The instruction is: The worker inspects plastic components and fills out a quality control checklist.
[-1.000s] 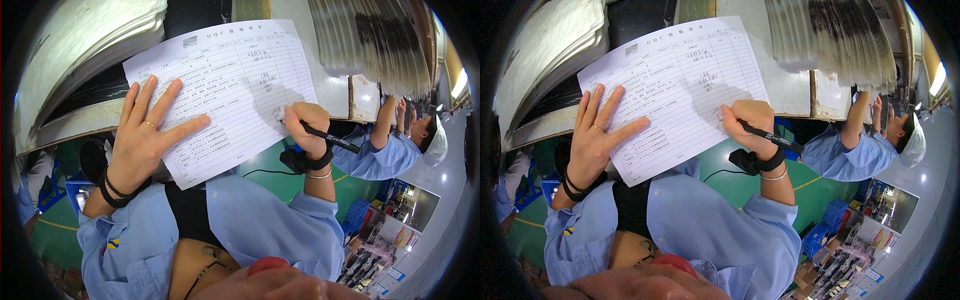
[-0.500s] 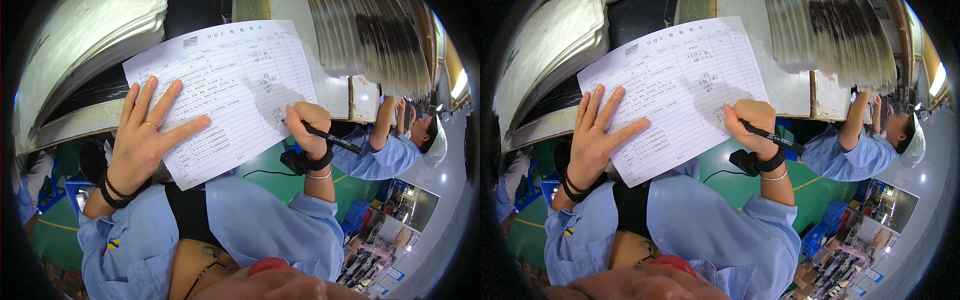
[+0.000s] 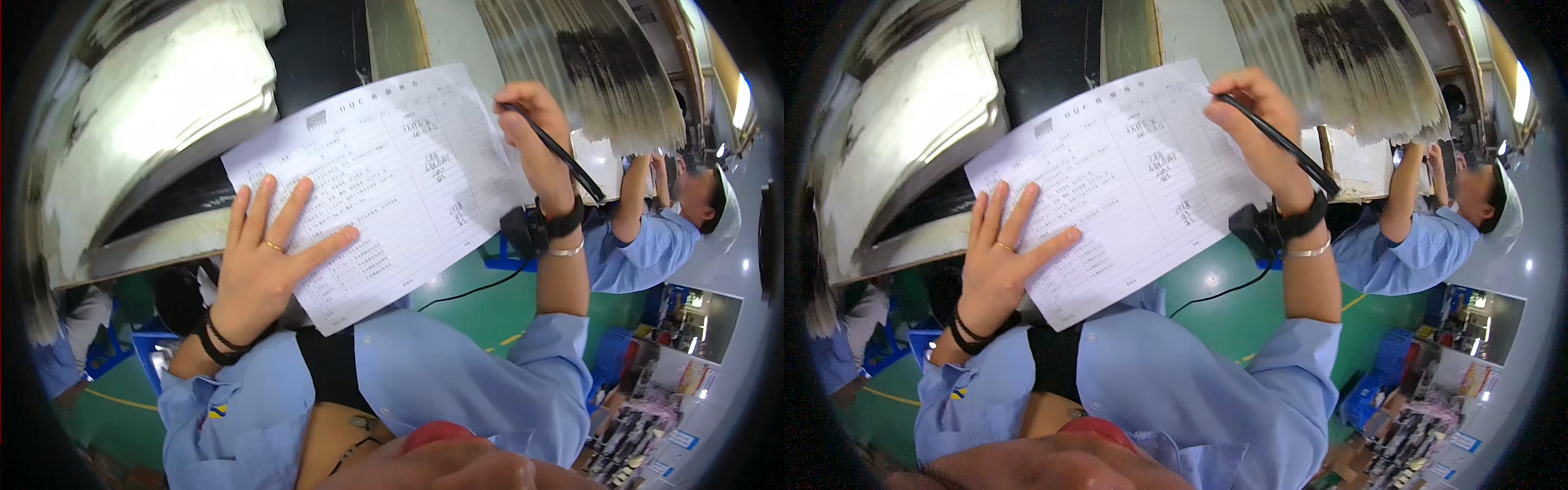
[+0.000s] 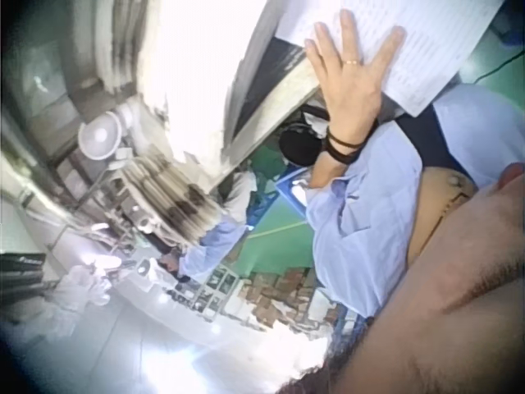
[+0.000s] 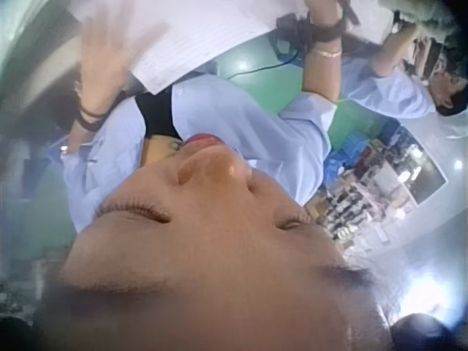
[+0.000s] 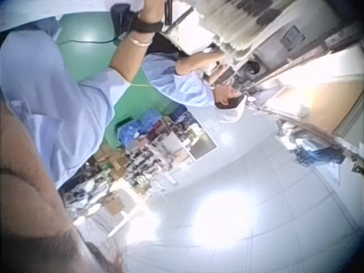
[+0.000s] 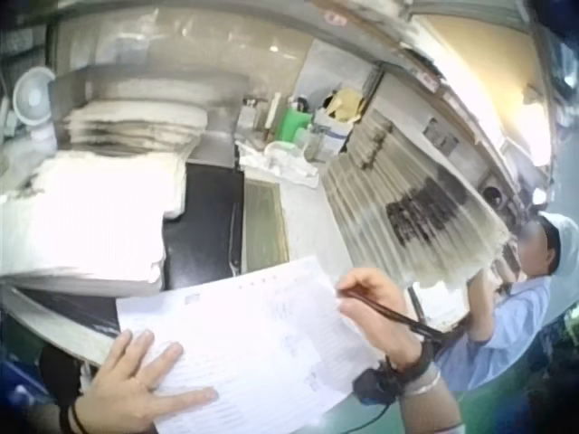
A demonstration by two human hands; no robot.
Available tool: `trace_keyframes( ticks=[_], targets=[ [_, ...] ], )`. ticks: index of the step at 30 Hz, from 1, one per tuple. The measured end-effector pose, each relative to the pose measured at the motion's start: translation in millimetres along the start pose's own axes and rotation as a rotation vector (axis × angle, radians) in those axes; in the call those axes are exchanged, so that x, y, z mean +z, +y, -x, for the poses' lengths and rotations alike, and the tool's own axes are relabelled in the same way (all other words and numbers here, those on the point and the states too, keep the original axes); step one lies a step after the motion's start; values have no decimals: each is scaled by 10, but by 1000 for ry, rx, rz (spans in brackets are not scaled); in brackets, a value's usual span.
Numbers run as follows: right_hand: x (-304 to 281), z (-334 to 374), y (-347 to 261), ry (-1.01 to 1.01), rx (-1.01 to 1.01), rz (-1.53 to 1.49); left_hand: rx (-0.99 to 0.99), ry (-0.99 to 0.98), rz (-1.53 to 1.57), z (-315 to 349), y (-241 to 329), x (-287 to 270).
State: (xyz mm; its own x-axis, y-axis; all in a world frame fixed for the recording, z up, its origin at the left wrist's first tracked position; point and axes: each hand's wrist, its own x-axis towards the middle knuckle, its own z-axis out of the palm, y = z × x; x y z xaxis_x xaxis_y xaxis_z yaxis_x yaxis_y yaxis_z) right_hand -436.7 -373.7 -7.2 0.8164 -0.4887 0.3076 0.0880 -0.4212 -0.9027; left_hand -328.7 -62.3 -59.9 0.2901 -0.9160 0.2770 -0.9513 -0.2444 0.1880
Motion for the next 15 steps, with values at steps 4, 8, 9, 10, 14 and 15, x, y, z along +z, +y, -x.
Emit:
trace_keyframes(
  ticks=[4,8,9,10,14,15],
  targets=[
    [118,-304,235,-130,264,-138,-2,13,45,-3,13,12],
    [165,-310,268,-118,319,187,-4,0,49,-8,0,2],
    [140,-289,331,-106,248,201,13,-8,39,-22,-8,-12],
    [123,-282,365,-105,246,205,29,-17,29,-32,-11,-17],
    [130,-265,469,-124,124,201,1,-6,98,-17,-18,-7],
    [150,-278,490,-143,109,256,0,-12,97,-10,-24,-9]
  ],
)
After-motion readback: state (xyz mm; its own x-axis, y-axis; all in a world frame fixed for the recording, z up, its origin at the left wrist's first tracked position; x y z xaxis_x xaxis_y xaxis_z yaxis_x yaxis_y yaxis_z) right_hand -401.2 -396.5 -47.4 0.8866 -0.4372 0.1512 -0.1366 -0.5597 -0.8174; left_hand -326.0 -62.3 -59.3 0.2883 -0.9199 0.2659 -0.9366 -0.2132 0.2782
